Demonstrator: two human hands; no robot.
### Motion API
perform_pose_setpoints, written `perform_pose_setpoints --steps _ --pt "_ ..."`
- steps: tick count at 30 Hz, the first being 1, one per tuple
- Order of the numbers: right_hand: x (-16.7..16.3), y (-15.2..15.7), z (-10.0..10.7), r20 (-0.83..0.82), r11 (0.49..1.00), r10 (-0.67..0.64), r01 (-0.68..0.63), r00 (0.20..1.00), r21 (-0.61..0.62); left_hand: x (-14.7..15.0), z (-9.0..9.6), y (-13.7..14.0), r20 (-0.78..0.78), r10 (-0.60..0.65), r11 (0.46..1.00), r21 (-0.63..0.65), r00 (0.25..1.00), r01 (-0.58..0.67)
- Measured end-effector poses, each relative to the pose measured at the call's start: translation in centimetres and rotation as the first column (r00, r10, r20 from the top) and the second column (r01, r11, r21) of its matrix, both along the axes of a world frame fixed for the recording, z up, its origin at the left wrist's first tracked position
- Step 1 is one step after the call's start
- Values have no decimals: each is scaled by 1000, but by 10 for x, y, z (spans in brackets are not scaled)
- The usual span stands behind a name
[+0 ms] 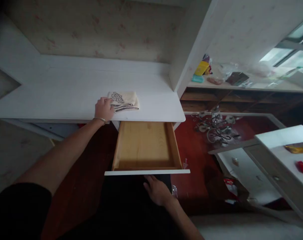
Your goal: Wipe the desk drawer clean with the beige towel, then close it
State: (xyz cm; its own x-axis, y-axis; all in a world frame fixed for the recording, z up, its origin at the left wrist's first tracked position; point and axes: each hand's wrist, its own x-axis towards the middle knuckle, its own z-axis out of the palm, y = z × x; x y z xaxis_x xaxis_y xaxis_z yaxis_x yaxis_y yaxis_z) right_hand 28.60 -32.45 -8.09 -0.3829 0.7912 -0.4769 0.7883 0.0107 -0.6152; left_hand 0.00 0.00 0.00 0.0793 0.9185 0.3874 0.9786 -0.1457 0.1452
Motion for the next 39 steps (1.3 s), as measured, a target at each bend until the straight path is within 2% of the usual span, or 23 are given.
perform_pose_setpoints --steps 2,4,7,10,12,18,24,27,30,33,35,39 --pt "2 -5 3 0 1000 14 -14 1000 -17 18 8 11 -47 -127 992 -20 991 127" --pt "2 -10 5 9 1000 15 -15 1000 -3 35 12 22 -89 -182 981 -81 979 175" --pt "2 -19 8 18 1000 16 -17 1000 24 52 7 32 -140 -165 958 -260 976 124" --pt "1 -27 10 13 1000 7 -8 1000 29 59 -2 29 -153 -130 912 -405 980 58" --pt "1 -31 11 12 999 -5 5 1000 35 59 -5 20 -172 -144 917 -393 974 66" --pt "0 -28 11 42 999 -1 -1 999 49 50 -3 -26 -314 -315 931 -283 896 228" --pt "2 -23 12 61 999 12 -15 998 48 47 -7 -70 -279 -276 957 -169 920 236" --pt "1 -23 11 41 998 10 -13 999 66 54 -13 -93 -258 -292 953 -159 921 258" --pt "1 -22 10 36 998 3 -5 999 62 66 -28 -117 -250 -325 941 -182 912 285" --pt "0 -21 10 46 999 -3 1 999 54 80 -53 -135 -232 -342 927 -240 911 287" --pt "0 -20 9 49 999 -7 5 999 51 87 -76 -141 -215 -343 909 -321 915 265" --pt "1 -19 9 58 997 -5 0 998 80 95 -117 -137 -190 -356 838 -497 915 223"
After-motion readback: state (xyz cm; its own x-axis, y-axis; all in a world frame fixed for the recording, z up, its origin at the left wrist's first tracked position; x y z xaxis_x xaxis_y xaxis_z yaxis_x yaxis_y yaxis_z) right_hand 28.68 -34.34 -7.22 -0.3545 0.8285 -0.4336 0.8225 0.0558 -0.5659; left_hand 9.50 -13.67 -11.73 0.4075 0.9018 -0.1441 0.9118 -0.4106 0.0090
